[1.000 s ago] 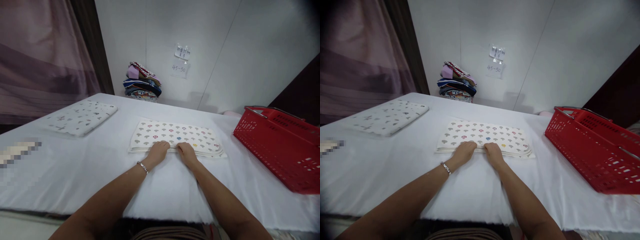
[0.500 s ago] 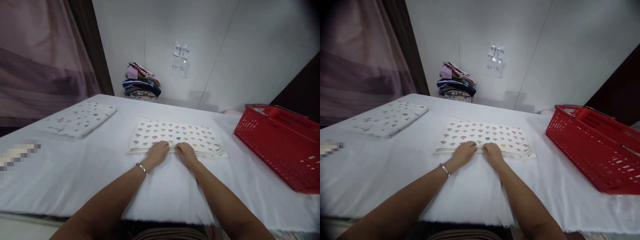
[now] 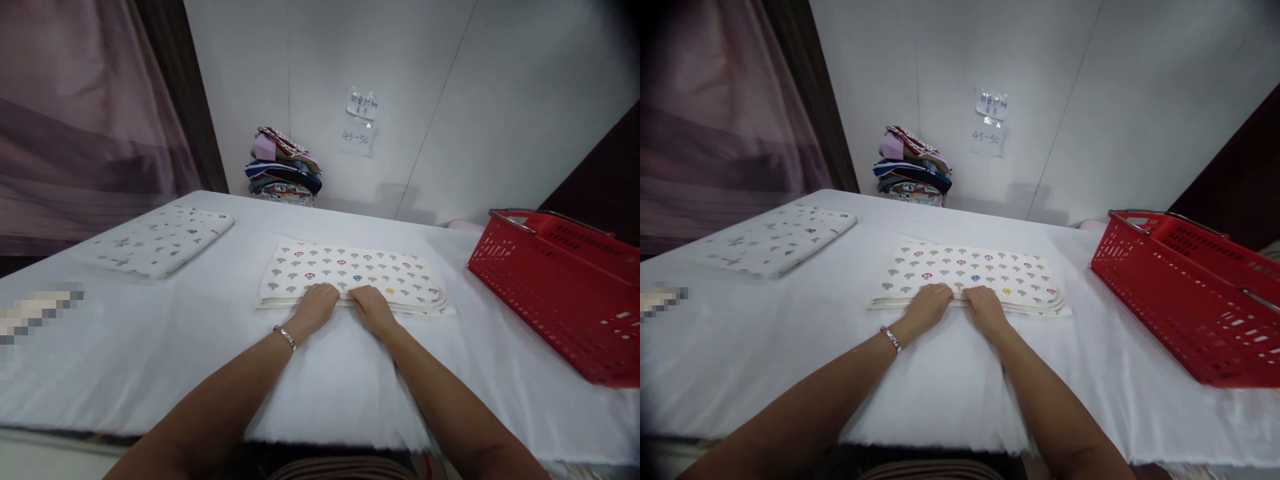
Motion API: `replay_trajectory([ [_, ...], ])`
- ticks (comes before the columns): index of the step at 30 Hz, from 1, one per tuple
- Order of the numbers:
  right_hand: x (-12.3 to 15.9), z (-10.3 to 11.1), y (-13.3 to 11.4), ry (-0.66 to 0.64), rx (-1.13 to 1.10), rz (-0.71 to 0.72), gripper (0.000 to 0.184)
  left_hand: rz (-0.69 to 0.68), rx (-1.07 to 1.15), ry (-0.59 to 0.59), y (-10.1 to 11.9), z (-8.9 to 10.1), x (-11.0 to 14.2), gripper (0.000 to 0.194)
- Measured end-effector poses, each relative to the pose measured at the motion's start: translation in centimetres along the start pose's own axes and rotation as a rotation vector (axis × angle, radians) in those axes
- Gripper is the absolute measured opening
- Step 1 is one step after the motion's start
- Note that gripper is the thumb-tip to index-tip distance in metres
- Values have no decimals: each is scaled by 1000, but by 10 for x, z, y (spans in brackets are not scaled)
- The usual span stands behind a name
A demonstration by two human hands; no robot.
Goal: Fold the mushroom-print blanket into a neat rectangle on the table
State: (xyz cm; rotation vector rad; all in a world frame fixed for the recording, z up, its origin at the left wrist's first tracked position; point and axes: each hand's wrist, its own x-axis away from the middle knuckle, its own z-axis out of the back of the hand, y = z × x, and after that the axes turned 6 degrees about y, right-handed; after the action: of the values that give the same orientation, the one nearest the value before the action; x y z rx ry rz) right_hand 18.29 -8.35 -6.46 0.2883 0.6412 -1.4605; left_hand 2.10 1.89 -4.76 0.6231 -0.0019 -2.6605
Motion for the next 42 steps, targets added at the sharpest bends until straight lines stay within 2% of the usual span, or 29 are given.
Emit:
replay_trajectory([
  [9,2,-2,4,76,10,50,20,36,36,32,-11,1,7,14],
  [16,2,-1,5,69,3,37,19,49,44,22,-15,7,7,8],
  [21,2,-2,6,84,-23,26,19,22,98,83,-21,4,7,11],
  [26,1,-3,7,88,-57,-14,19,-14,151,131,-21,13,10,12],
  [29,1,-3,7,84,-75,-30,20,-63,137,95,-15,17,12,8],
  [33,1,-2,7,75,-81,-46,21,-57,82,33,-9,16,11,12],
  [42,0,-1,6,88,-95,-56,18,-61,37,-1,-5,17,8,21],
])
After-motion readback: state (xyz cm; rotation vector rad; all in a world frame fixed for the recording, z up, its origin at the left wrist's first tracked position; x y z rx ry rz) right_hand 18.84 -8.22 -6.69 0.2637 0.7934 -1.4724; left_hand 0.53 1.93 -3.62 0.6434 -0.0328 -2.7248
